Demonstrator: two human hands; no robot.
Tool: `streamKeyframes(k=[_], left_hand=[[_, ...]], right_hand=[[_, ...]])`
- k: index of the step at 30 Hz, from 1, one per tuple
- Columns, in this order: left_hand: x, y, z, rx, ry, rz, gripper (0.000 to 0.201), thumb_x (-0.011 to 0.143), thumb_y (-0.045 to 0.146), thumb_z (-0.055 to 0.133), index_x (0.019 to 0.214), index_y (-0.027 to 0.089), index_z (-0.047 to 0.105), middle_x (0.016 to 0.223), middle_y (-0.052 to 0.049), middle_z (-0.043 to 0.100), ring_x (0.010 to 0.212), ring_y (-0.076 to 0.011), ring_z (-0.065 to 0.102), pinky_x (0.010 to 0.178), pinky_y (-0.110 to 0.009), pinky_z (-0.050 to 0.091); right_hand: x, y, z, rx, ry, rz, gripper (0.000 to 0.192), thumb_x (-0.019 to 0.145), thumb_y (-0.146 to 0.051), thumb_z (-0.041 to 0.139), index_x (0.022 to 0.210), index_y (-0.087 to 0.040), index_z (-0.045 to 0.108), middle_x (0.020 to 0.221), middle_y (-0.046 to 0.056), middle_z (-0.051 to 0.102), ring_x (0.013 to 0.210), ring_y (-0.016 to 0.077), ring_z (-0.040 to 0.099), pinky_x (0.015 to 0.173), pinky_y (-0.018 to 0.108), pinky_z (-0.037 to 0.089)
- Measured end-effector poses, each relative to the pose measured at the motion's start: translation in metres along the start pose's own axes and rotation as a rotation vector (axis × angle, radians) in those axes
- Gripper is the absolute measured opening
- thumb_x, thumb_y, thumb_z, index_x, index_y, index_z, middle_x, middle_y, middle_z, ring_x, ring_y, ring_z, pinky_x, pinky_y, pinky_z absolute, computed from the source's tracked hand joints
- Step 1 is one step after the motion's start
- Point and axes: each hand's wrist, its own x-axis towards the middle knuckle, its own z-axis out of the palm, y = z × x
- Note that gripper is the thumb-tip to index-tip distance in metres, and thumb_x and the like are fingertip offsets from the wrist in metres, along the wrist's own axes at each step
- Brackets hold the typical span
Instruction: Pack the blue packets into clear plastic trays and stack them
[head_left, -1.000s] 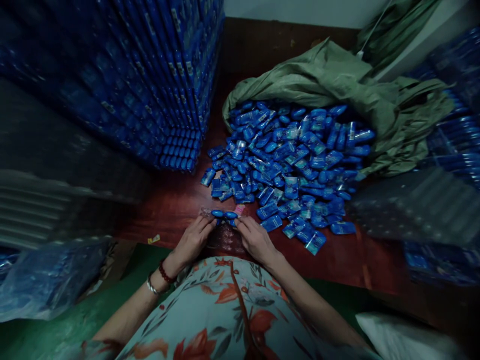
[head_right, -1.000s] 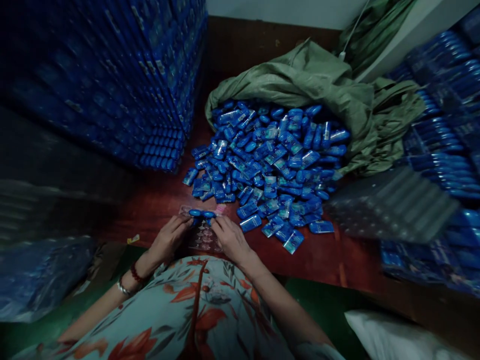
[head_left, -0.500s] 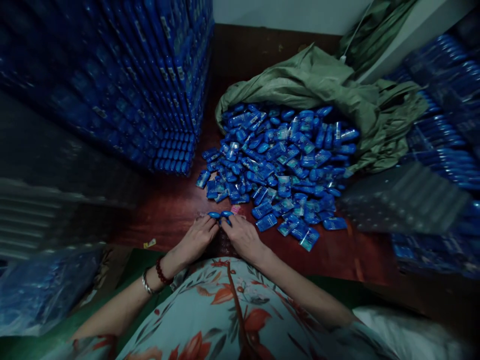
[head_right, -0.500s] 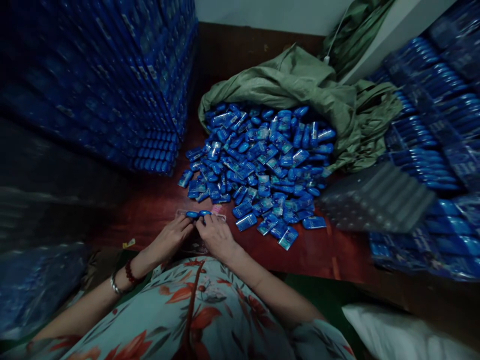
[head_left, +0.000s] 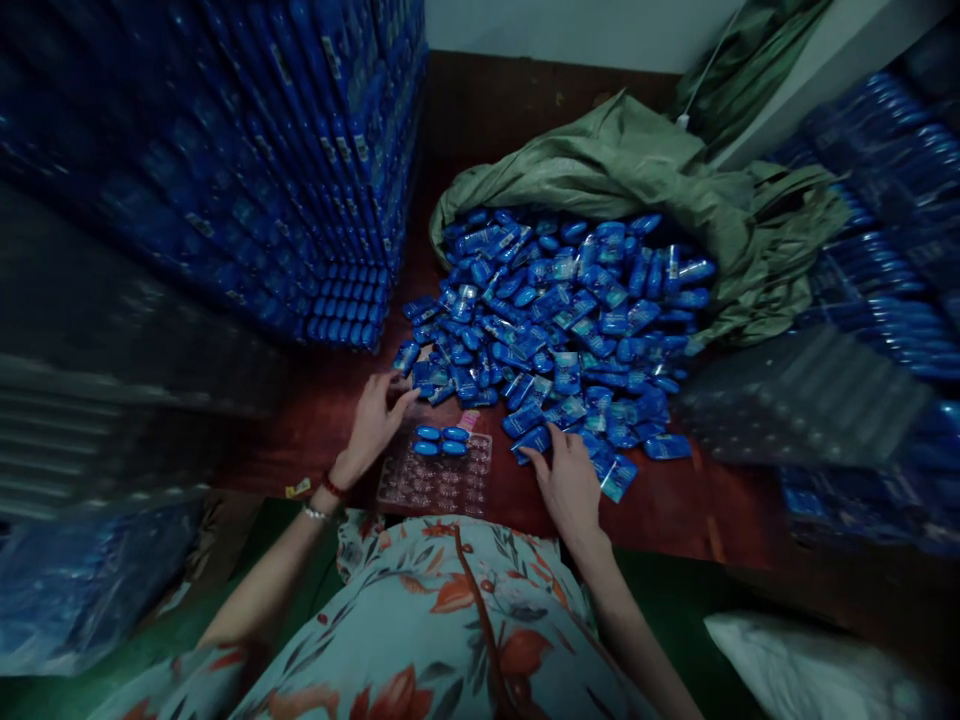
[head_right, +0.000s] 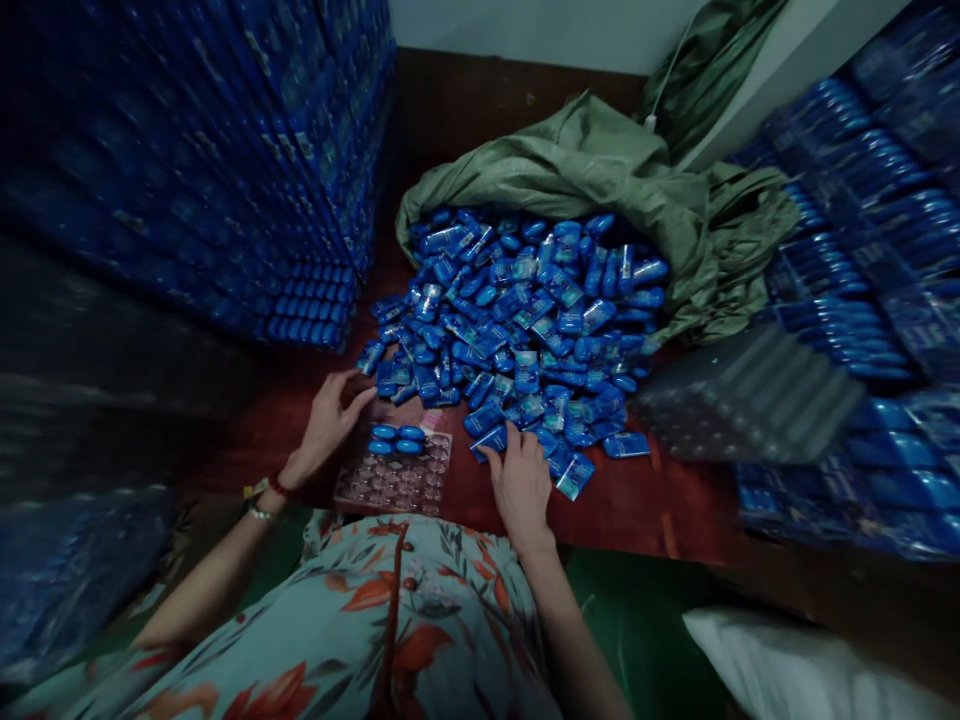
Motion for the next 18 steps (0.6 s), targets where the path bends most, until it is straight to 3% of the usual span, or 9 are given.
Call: streamKeyframes(k=[3, 5, 9, 12, 15, 18], left_hand=[[0.022, -0.002, 0.014, 0.028, -0.172, -0.001, 0.069, 0.07, 0.041, 0.073, 0.128, 0.015, 0.045, 0.117, -0.014, 0.049, 0.1, -0.0259, 0.057, 0.088, -0.043, 0.049], [0.027, -0.003, 0.021, 0.05, -0.236, 0.068, 0.061, 0.074, 0.034, 0.071, 0.127, 0.015, 0.048, 0.126, -0.016, 0.043, 0.108, -0.0279, 0.054, 0.092, -0.044, 0.047], [0.021, -0.008, 0.022, 0.095, -0.222, 0.136, 0.037, 0.088, 0.022, 0.051, 0.123, 0.014, 0.052, 0.128, -0.017, 0.046, 0.114, -0.0278, 0.051, 0.096, -0.045, 0.045], [0.009, -0.011, 0.005, 0.073, -0.179, 0.158, 0.031, 0.091, 0.021, 0.043, 0.119, 0.014, 0.055, 0.119, -0.014, 0.055, 0.108, -0.0238, 0.056, 0.094, -0.041, 0.047], [-0.015, -0.011, -0.023, 0.032, -0.042, 0.117, 0.026, 0.091, 0.024, 0.045, 0.112, 0.017, 0.059, 0.106, -0.009, 0.062, 0.095, -0.0184, 0.06, 0.088, -0.033, 0.05], [-0.05, -0.007, -0.05, 0.04, 0.083, 0.068, 0.02, 0.089, 0.026, 0.05, 0.104, 0.018, 0.06, 0.093, -0.005, 0.064, 0.084, -0.0156, 0.062, 0.076, -0.027, 0.052]], right_hand=[[0.002, -0.002, 0.006, -0.015, -0.091, 0.013, 0.047, 0.086, -0.05, 0.05, 0.116, -0.014, 0.051, 0.092, 0.01, 0.052, 0.071, 0.0211, 0.057, 0.053, 0.028, 0.042], [0.004, -0.004, 0.01, 0.079, -0.124, 0.04, 0.045, 0.082, -0.052, 0.055, 0.108, -0.016, 0.052, 0.093, 0.008, 0.052, 0.068, 0.0192, 0.058, 0.05, 0.026, 0.04], [0.007, 0.0, 0.01, 0.442, -0.189, 0.119, 0.04, 0.077, -0.05, 0.062, 0.097, -0.018, 0.048, 0.079, 0.002, 0.054, 0.06, 0.0169, 0.056, 0.053, 0.028, 0.045], [0.004, 0.004, 0.0, 0.701, -0.205, 0.193, 0.029, 0.082, -0.042, 0.057, 0.096, -0.019, 0.047, 0.078, 0.001, 0.057, 0.065, 0.0166, 0.059, 0.058, 0.028, 0.049], [-0.006, -0.001, -0.014, 0.904, -0.234, 0.244, 0.023, 0.086, -0.037, 0.052, 0.102, -0.021, 0.047, 0.081, 0.002, 0.06, 0.068, 0.0158, 0.063, 0.059, 0.027, 0.052], [-0.016, -0.019, -0.02, 1.01, -0.332, 0.144, 0.019, 0.087, -0.031, 0.051, 0.103, -0.022, 0.05, 0.084, 0.003, 0.063, 0.073, 0.0159, 0.065, 0.064, 0.027, 0.055]])
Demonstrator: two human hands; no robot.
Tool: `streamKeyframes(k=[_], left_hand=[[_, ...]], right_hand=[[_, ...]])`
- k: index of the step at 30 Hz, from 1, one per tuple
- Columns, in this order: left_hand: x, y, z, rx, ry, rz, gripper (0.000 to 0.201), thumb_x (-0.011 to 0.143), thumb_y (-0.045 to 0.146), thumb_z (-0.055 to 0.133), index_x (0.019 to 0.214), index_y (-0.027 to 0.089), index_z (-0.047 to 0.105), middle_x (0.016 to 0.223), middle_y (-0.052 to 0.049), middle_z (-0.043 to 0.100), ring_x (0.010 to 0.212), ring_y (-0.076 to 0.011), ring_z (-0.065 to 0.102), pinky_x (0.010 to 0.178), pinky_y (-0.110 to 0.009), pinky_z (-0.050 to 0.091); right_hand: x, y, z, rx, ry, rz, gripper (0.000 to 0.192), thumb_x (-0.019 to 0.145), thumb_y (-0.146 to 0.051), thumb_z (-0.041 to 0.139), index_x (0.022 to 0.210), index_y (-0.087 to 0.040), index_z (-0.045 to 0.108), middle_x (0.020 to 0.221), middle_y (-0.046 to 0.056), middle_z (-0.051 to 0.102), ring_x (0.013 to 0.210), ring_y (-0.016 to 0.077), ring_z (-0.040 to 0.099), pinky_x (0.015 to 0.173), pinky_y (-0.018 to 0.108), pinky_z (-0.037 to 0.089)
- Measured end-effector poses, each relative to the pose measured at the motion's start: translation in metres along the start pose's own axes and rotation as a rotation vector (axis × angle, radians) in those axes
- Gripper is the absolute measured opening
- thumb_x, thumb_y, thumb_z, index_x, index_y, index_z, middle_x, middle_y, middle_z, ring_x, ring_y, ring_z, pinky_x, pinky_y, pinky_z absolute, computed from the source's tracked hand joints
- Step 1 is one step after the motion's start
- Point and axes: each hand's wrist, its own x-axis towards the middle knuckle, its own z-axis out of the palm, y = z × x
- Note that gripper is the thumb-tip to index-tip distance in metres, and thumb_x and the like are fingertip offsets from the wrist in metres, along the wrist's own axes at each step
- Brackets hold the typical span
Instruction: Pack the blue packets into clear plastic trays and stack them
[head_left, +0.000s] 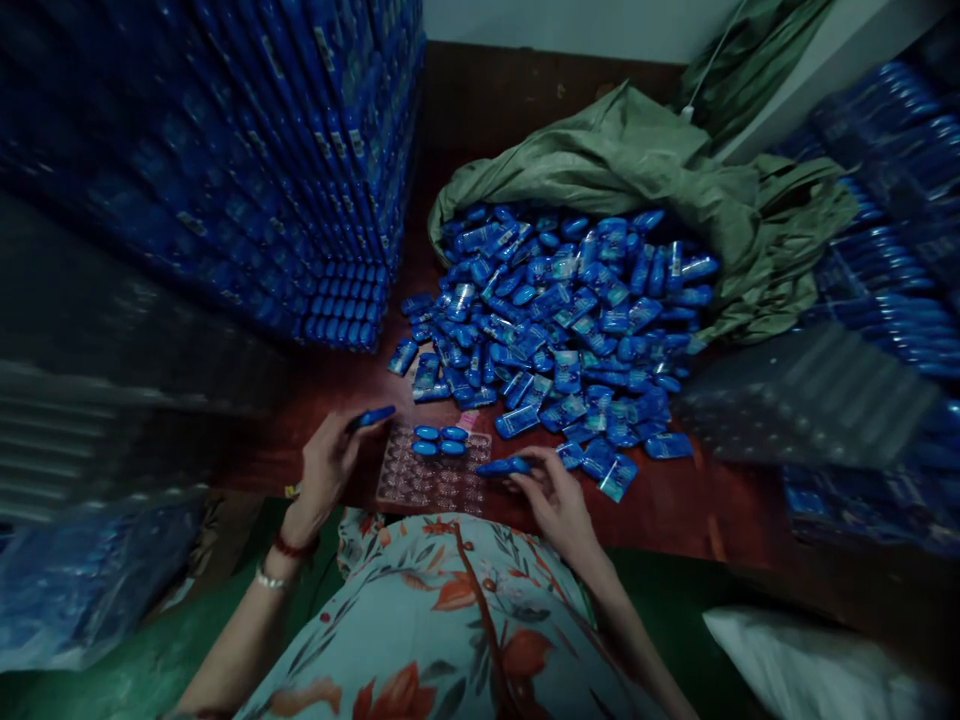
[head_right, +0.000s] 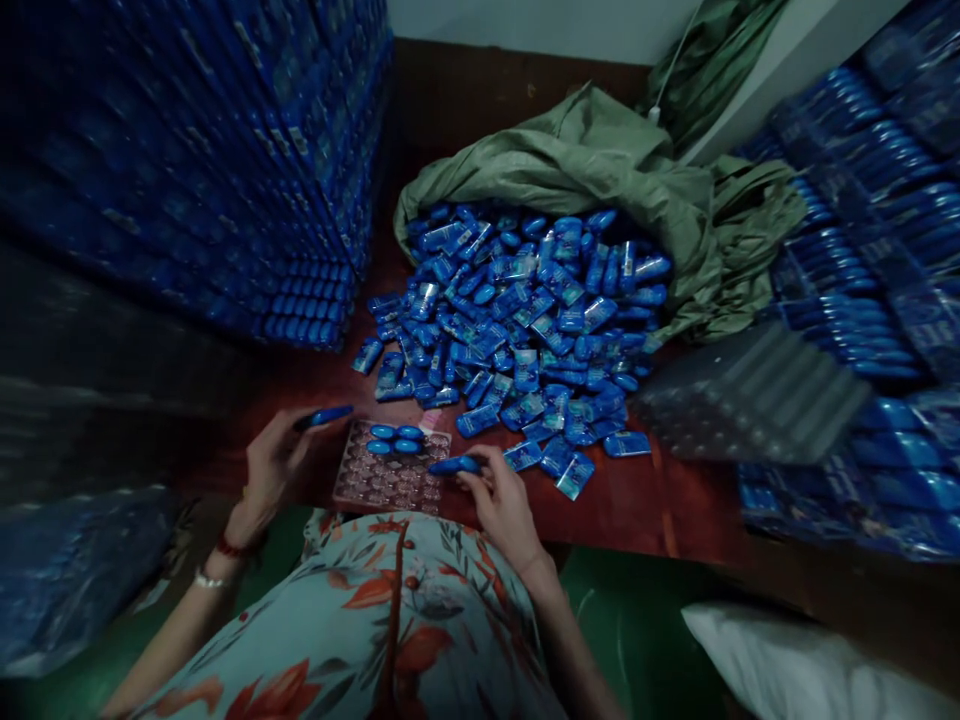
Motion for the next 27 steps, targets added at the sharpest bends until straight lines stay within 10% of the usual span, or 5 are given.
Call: streamKeyframes(k=[4, 12, 27], left_hand=[[-0.041, 0.016, -0.012, -0.005, -0.002, 0.088, 0.015, 0.086, 0.022, 0.055, 0.101, 0.018, 0.059, 0.087, -0.003, 0.065, 0.078, -0.0142, 0.062, 0.07, -0.023, 0.052], [-0.053, 0.03, 0.027, 0.037, -0.25, 0.356, 0.037, 0.09, 0.011, 0.038, 0.125, 0.017, 0.047, 0.108, -0.014, 0.061, 0.097, -0.019, 0.06, 0.082, -0.033, 0.053], [-0.011, 0.04, 0.044, 0.236, -0.472, 0.669, 0.026, 0.092, 0.013, 0.033, 0.108, 0.014, 0.054, 0.093, -0.011, 0.059, 0.089, -0.0209, 0.057, 0.076, -0.034, 0.052]], right_hand=[[0.003, -0.003, 0.027, -0.191, -0.062, -0.277, 0.014, 0.088, -0.023, 0.051, 0.102, -0.021, 0.055, 0.098, 0.006, 0.061, 0.092, 0.0168, 0.062, 0.078, 0.029, 0.053], [0.023, -0.008, 0.028, -0.865, -0.305, -0.711, 0.031, 0.088, -0.007, 0.039, 0.114, -0.013, 0.055, 0.095, 0.01, 0.059, 0.076, 0.0152, 0.059, 0.064, 0.025, 0.05], [0.019, -0.027, 0.036, -1.168, -0.252, -0.506, 0.029, 0.083, -0.005, 0.046, 0.107, -0.016, 0.057, 0.089, 0.009, 0.059, 0.071, 0.0174, 0.057, 0.056, 0.027, 0.043]])
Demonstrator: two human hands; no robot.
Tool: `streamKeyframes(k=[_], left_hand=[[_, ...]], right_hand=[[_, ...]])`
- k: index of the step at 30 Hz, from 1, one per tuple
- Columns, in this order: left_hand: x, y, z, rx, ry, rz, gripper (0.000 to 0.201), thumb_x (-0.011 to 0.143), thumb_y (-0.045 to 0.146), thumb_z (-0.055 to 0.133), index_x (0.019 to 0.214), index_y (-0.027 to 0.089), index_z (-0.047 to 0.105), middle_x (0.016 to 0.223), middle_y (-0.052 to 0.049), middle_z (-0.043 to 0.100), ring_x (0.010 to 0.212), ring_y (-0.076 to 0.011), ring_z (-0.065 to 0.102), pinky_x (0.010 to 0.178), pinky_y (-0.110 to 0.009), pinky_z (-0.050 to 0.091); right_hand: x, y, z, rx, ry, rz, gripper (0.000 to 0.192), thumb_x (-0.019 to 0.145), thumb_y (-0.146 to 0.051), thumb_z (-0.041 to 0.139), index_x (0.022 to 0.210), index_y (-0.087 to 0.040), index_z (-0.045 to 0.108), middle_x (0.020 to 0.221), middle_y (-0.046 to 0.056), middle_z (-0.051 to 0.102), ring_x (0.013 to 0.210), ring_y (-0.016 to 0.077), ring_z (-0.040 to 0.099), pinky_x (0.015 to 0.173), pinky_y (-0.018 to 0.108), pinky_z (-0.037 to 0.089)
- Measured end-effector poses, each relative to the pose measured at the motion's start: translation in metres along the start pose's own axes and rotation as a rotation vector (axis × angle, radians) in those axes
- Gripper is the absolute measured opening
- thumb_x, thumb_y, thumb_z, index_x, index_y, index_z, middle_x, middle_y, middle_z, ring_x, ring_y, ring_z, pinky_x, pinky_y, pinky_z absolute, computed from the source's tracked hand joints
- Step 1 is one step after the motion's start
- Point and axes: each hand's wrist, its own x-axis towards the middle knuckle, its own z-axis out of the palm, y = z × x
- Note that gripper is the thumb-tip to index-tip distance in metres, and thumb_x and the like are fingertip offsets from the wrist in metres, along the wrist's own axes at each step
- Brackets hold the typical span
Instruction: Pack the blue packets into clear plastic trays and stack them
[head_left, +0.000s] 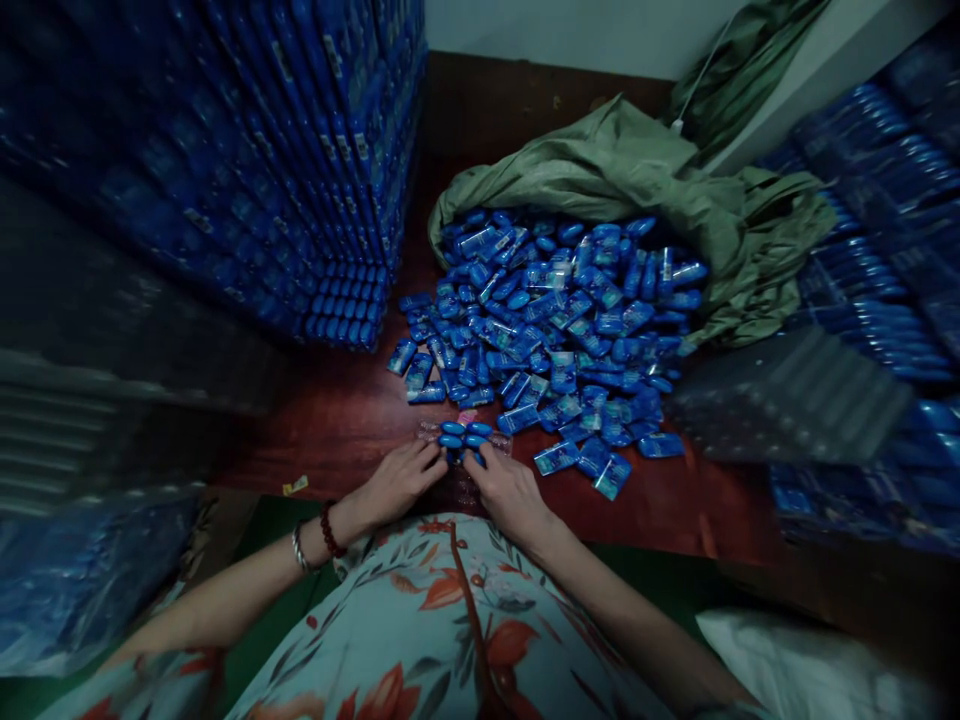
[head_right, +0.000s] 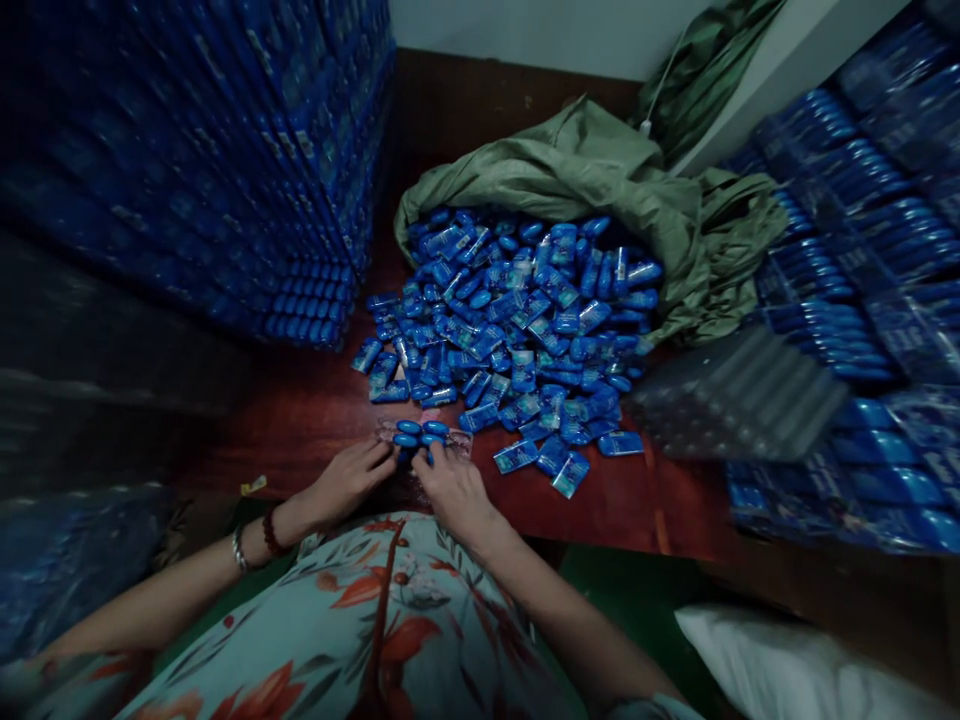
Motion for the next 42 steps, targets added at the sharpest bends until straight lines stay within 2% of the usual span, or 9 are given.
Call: streamKeyframes(k=[8, 15, 22, 27, 30, 33, 35, 38, 42], left_hand=[[0.019, 0.0, -0.001, 0.057, -0.065, 0.004, 0.023, 0.088, 0.009, 0.037, 0.102, 0.016, 0.054, 0.096, -0.009, 0.058, 0.088, -0.0202, 0.056, 0.073, -0.032, 0.052], [0.019, -0.017, 0.02, -0.127, 0.221, -0.127, 0.025, 0.092, 0.009, 0.033, 0.109, 0.013, 0.051, 0.099, -0.01, 0.06, 0.096, -0.0187, 0.056, 0.079, -0.031, 0.051], [0.027, 0.002, 0.001, 0.087, -0.029, 0.046, 0.023, 0.09, 0.009, 0.036, 0.106, 0.012, 0.053, 0.095, -0.011, 0.058, 0.087, -0.021, 0.054, 0.073, -0.033, 0.05], [0.047, 0.017, -0.001, 0.14, -0.19, 0.001, 0.021, 0.088, 0.009, 0.04, 0.103, 0.014, 0.054, 0.1, -0.012, 0.057, 0.092, -0.0232, 0.054, 0.074, -0.035, 0.049], [0.046, 0.014, 0.002, 0.124, -0.167, 0.004, 0.025, 0.087, 0.008, 0.041, 0.108, 0.014, 0.054, 0.103, -0.013, 0.058, 0.095, -0.0234, 0.054, 0.076, -0.035, 0.049], [0.037, 0.005, 0.001, 0.091, 0.019, -0.02, 0.03, 0.089, 0.011, 0.04, 0.116, 0.016, 0.053, 0.104, -0.012, 0.059, 0.094, -0.0221, 0.055, 0.076, -0.034, 0.048], [0.033, -0.005, -0.002, 0.019, 0.188, -0.118, 0.03, 0.091, 0.015, 0.04, 0.118, 0.019, 0.053, 0.106, -0.01, 0.059, 0.095, -0.0208, 0.055, 0.078, -0.033, 0.048], [0.038, -0.03, -0.009, -0.102, 0.337, -0.436, 0.028, 0.093, 0.024, 0.04, 0.117, 0.019, 0.054, 0.106, -0.009, 0.058, 0.097, -0.0197, 0.055, 0.083, -0.033, 0.047], [0.068, -0.069, -0.015, -0.042, 0.161, -0.749, 0.037, 0.089, 0.039, 0.048, 0.115, 0.013, 0.055, 0.105, -0.013, 0.06, 0.099, -0.0262, 0.055, 0.086, -0.038, 0.046]], right_hand=[[-0.003, 0.004, 0.012, 0.016, 0.129, 0.083, 0.034, 0.084, -0.005, 0.043, 0.112, -0.016, 0.058, 0.089, 0.01, 0.058, 0.074, 0.0187, 0.057, 0.059, 0.027, 0.046], [-0.011, 0.029, 0.026, 0.419, 0.297, 0.131, 0.027, 0.09, -0.011, 0.041, 0.107, -0.018, 0.061, 0.089, 0.006, 0.057, 0.077, 0.0134, 0.058, 0.069, 0.022, 0.048], [-0.009, 0.025, 0.013, 0.223, 0.14, 0.126, 0.034, 0.087, -0.007, 0.043, 0.113, -0.02, 0.06, 0.092, 0.007, 0.058, 0.078, 0.0158, 0.057, 0.067, 0.025, 0.046], [-0.003, 0.023, 0.002, 0.09, 0.08, 0.127, 0.032, 0.087, -0.01, 0.047, 0.115, -0.02, 0.06, 0.093, 0.009, 0.06, 0.08, 0.018, 0.058, 0.069, 0.028, 0.044], [-0.003, 0.022, 0.0, 0.044, 0.091, 0.142, 0.033, 0.087, -0.012, 0.048, 0.117, -0.02, 0.059, 0.089, 0.008, 0.061, 0.078, 0.0179, 0.058, 0.069, 0.029, 0.042], [-0.011, 0.025, 0.002, 0.065, 0.155, 0.149, 0.034, 0.089, -0.015, 0.047, 0.121, -0.023, 0.057, 0.09, 0.006, 0.061, 0.078, 0.0164, 0.057, 0.07, 0.027, 0.041], [-0.017, 0.033, 0.001, 0.107, 0.217, 0.192, 0.038, 0.089, -0.013, 0.043, 0.124, -0.025, 0.054, 0.092, 0.005, 0.06, 0.076, 0.0149, 0.056, 0.069, 0.026, 0.041], [-0.021, 0.055, -0.004, 0.116, 0.283, 0.336, 0.042, 0.088, -0.008, 0.037, 0.123, -0.023, 0.055, 0.092, 0.005, 0.058, 0.078, 0.0159, 0.053, 0.067, 0.026, 0.041], [-0.002, 0.08, -0.015, -0.004, 0.115, 0.348, 0.031, 0.088, -0.016, 0.045, 0.115, -0.02, 0.059, 0.105, 0.011, 0.057, 0.095, 0.0239, 0.049, 0.072, 0.032, 0.041]])
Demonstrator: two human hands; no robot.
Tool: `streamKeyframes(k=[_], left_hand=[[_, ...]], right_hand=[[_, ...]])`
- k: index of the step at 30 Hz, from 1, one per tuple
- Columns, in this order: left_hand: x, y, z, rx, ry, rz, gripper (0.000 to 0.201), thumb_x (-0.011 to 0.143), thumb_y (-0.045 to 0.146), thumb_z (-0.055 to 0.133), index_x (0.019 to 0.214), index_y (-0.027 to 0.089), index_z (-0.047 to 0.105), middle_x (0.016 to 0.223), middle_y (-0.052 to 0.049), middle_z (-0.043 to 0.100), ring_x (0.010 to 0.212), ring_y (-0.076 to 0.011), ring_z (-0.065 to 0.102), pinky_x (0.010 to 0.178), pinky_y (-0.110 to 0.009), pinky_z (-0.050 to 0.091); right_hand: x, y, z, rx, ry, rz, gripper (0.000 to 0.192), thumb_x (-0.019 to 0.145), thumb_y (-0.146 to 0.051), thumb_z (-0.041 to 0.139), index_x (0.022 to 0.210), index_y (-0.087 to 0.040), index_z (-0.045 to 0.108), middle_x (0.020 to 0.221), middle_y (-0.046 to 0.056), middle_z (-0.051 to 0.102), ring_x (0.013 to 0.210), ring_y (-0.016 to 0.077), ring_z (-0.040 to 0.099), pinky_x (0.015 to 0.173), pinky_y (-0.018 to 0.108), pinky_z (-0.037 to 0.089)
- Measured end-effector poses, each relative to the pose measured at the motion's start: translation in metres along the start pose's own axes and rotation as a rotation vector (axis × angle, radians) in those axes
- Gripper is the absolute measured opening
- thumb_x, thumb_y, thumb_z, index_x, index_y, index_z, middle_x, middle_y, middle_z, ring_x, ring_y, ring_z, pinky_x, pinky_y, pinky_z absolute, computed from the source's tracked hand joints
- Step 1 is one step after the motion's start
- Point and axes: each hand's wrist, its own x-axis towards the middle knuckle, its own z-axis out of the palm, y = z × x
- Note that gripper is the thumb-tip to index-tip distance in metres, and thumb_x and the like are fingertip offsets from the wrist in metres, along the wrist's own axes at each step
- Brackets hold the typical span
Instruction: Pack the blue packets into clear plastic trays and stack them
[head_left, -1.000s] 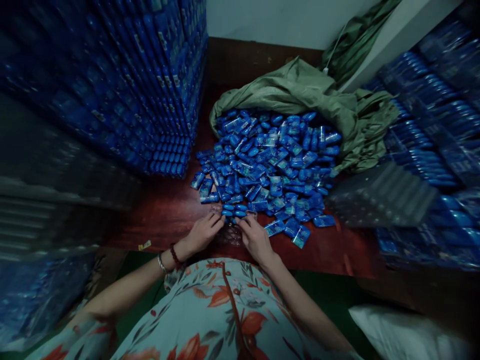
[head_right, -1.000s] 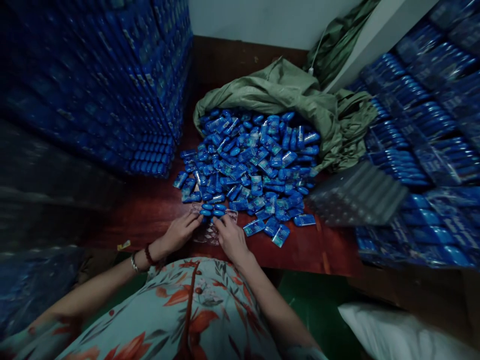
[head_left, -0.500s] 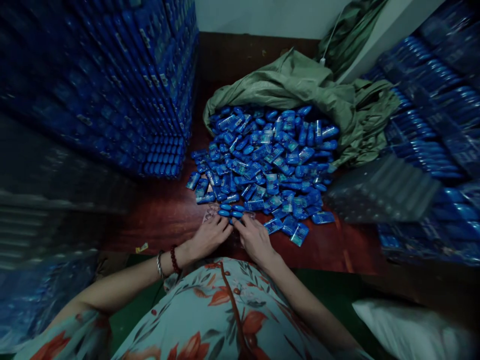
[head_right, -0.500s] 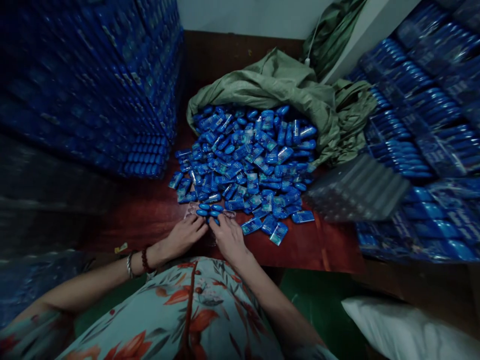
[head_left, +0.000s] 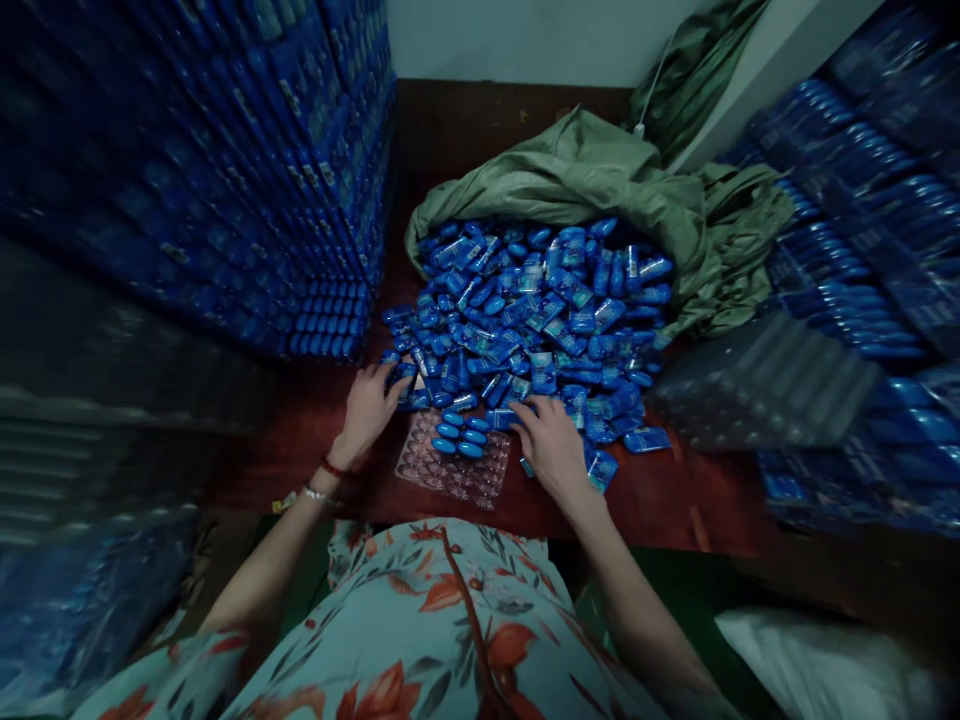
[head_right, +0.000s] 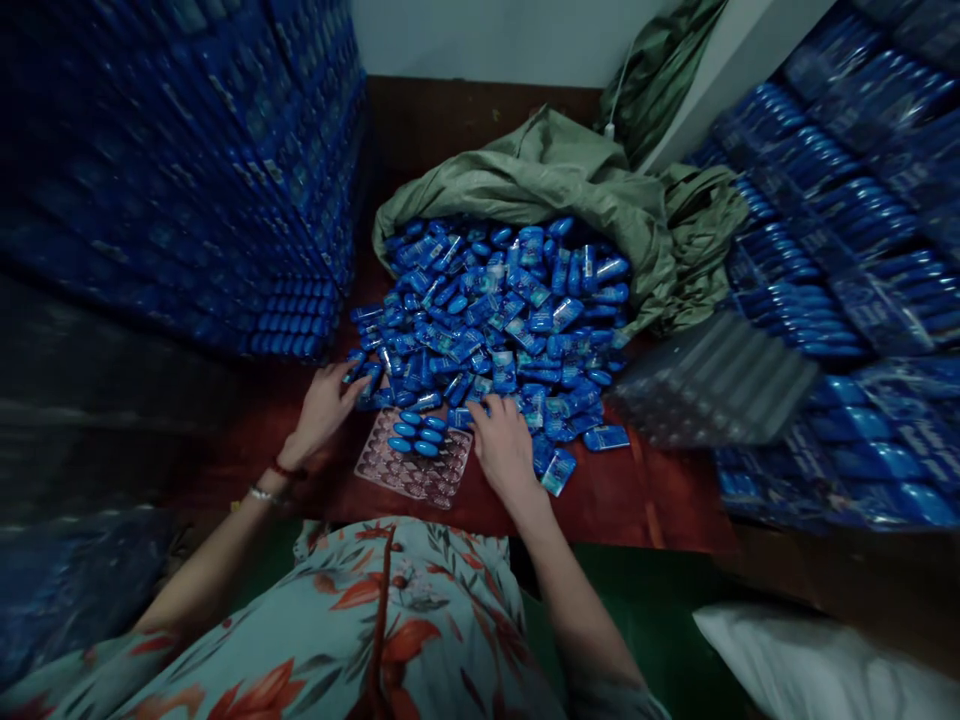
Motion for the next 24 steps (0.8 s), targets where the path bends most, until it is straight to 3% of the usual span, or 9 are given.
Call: streamKeyframes(k=[4, 8, 10, 13, 16, 18, 21, 24], left_hand=[[0.036, 0.006, 0.005, 0.136, -0.282, -0.067, 0.046, 0.083, 0.035, 0.057, 0.121, 0.011, 0.049, 0.107, -0.016, 0.061, 0.097, -0.0289, 0.059, 0.081, -0.037, 0.047], [0.04, 0.002, 0.005, 0.117, -0.393, -0.013, 0.046, 0.082, 0.027, 0.056, 0.125, 0.015, 0.046, 0.108, -0.014, 0.061, 0.096, -0.0273, 0.06, 0.081, -0.036, 0.046], [0.03, -0.007, 0.001, 0.028, -0.342, 0.023, 0.041, 0.083, 0.03, 0.056, 0.122, 0.018, 0.049, 0.109, -0.011, 0.061, 0.097, -0.0252, 0.059, 0.082, -0.034, 0.046], [-0.002, -0.019, -0.008, -0.235, -0.117, -0.04, 0.031, 0.084, 0.035, 0.055, 0.109, 0.017, 0.054, 0.097, -0.006, 0.063, 0.085, -0.0202, 0.06, 0.076, -0.03, 0.048], [-0.048, -0.019, -0.016, -0.486, 0.057, -0.117, 0.027, 0.083, 0.038, 0.056, 0.1, 0.017, 0.054, 0.087, -0.002, 0.062, 0.078, -0.0158, 0.06, 0.071, -0.026, 0.049], [-0.079, -0.01, -0.016, -0.564, 0.094, -0.092, 0.022, 0.083, 0.035, 0.057, 0.097, 0.018, 0.054, 0.086, -0.002, 0.063, 0.078, -0.0146, 0.061, 0.07, -0.024, 0.05], [-0.11, 0.004, -0.009, -0.542, 0.069, 0.09, 0.016, 0.088, 0.026, 0.051, 0.102, 0.018, 0.055, 0.087, -0.004, 0.064, 0.079, -0.0141, 0.062, 0.071, -0.024, 0.052], [-0.116, 0.011, 0.005, -0.428, 0.025, 0.369, 0.026, 0.092, 0.017, 0.042, 0.114, 0.02, 0.054, 0.097, -0.008, 0.064, 0.088, -0.0147, 0.063, 0.075, -0.025, 0.053]], right_hand=[[0.025, -0.01, -0.001, -0.147, -0.238, -0.167, 0.028, 0.086, -0.011, 0.043, 0.11, -0.014, 0.057, 0.105, 0.013, 0.056, 0.096, 0.0252, 0.049, 0.075, 0.034, 0.04], [0.028, -0.015, 0.002, -0.162, -0.313, -0.157, 0.034, 0.087, -0.008, 0.039, 0.119, -0.014, 0.048, 0.105, 0.012, 0.054, 0.089, 0.0207, 0.054, 0.069, 0.029, 0.04], [0.023, -0.009, 0.004, -0.172, -0.332, -0.123, 0.034, 0.087, -0.006, 0.038, 0.119, -0.016, 0.047, 0.106, 0.011, 0.054, 0.088, 0.0195, 0.055, 0.064, 0.026, 0.039], [0.011, 0.005, 0.002, -0.145, -0.311, -0.115, 0.027, 0.086, -0.006, 0.039, 0.108, -0.015, 0.051, 0.104, 0.011, 0.055, 0.09, 0.0202, 0.056, 0.065, 0.025, 0.041], [-0.008, 0.014, -0.004, 0.076, -0.166, -0.049, 0.021, 0.089, -0.013, 0.041, 0.107, -0.016, 0.05, 0.102, 0.01, 0.057, 0.09, 0.0205, 0.058, 0.07, 0.027, 0.044], [-0.023, 0.014, -0.008, 0.327, -0.034, 0.061, 0.024, 0.09, -0.021, 0.044, 0.114, -0.017, 0.046, 0.102, 0.008, 0.058, 0.087, 0.0191, 0.06, 0.07, 0.027, 0.047], [-0.045, 0.002, -0.006, 0.678, 0.048, 0.157, 0.033, 0.09, -0.031, 0.049, 0.121, -0.021, 0.044, 0.102, 0.006, 0.062, 0.076, 0.0153, 0.062, 0.065, 0.026, 0.051], [-0.06, -0.017, 0.009, 0.839, 0.056, 0.139, 0.027, 0.09, -0.031, 0.05, 0.115, -0.022, 0.052, 0.103, 0.006, 0.064, 0.08, 0.0154, 0.064, 0.07, 0.027, 0.054]])
